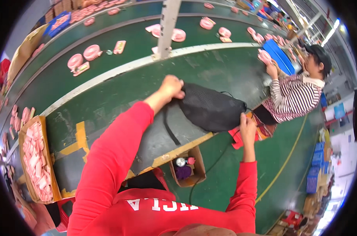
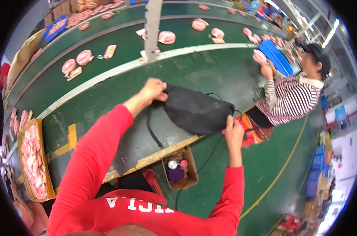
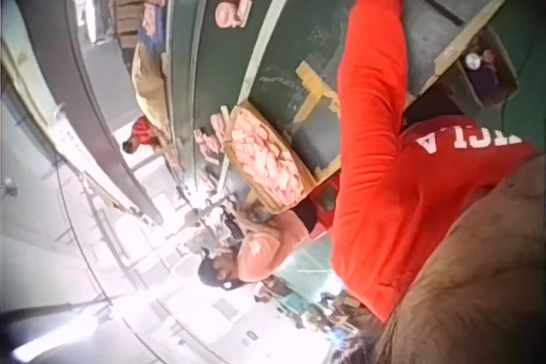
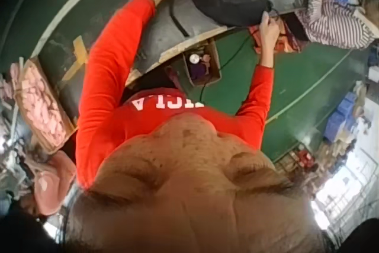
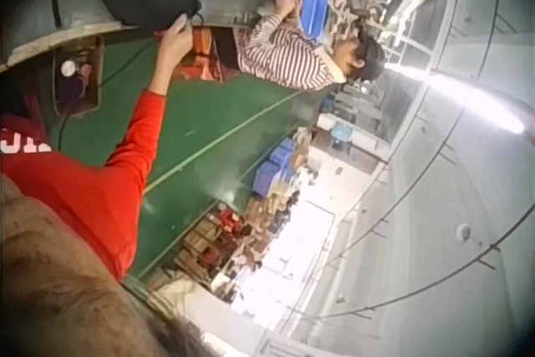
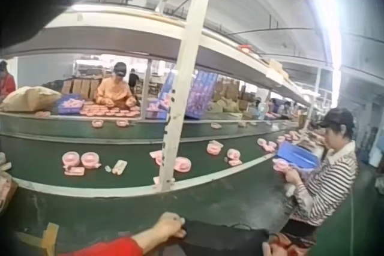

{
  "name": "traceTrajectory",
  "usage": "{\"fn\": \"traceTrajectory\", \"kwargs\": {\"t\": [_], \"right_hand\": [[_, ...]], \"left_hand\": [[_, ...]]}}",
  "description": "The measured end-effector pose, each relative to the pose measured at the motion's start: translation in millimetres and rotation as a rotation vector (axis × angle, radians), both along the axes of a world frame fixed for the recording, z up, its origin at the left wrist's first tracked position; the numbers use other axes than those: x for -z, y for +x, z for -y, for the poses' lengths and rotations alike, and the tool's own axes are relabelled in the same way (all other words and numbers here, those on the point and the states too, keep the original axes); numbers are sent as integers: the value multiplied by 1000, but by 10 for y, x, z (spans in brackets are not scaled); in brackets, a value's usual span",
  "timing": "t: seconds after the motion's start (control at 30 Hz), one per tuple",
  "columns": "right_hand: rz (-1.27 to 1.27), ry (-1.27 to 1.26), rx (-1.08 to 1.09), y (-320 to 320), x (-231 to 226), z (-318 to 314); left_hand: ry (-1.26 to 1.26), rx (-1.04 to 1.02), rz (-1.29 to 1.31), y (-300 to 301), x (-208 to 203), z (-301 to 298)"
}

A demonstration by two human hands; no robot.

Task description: The person places a box of casings on the table, takes off a bag, and assembles handheld fans by taking fan heads, motor components, and batteries from a conveyor belt, connecting them together, and snapping on the handle covers by hand.

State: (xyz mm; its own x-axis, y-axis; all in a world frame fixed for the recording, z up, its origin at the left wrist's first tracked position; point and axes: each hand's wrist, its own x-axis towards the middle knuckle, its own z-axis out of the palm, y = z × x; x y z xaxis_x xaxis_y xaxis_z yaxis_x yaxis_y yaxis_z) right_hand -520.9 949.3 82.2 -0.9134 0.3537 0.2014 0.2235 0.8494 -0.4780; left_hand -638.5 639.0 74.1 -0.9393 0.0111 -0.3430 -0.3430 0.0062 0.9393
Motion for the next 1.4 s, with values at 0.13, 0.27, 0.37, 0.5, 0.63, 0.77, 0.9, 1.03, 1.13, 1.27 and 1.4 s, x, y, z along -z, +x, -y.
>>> {"fn": "traceTrajectory", "kwargs": {"t": [0.13, 0.27, 0.37, 0.5, 0.63, 0.77, 0.9, 1.03, 1.13, 1.27, 1.4], "right_hand": [[29, -454, -47, 663, 1, 491], [82, -649, -164, 1093, 232, 814], [134, -550, -262, 1153, 157, 865], [328, -443, -392, 1240, 106, 571], [445, -196, -485, 1290, -301, 391], [409, -49, -588, 1221, -828, 737], [65, -139, -762, 1002, -979, 1138], [-53, -163, -1038, 638, -979, 1657], [154, -204, -1137, 343, -1046, 2204], [224, -210, -1223, -231, -839, 2882], [245, -47, -1180, -1112, -538, 3455]], "left_hand": [[-151, 52, -284, -349, 19, -243], [-294, 168, -457, -97, 52, -438], [-451, 209, -570, 284, 96, -334], [-561, 183, -582, 701, 247, 258], [-327, 32, -331, 1264, 329, 840], [-255, -143, -321, 1966, 561, 1507], [-140, -292, -105, 2496, 424, 1788], [-167, -433, -140, 2691, 436, 2023], [-152, -493, -159, 2658, 480, 2138], [-244, -470, -410, 2514, 667, 2169], [-209, -478, -446, 2495, 663, 2142]]}}
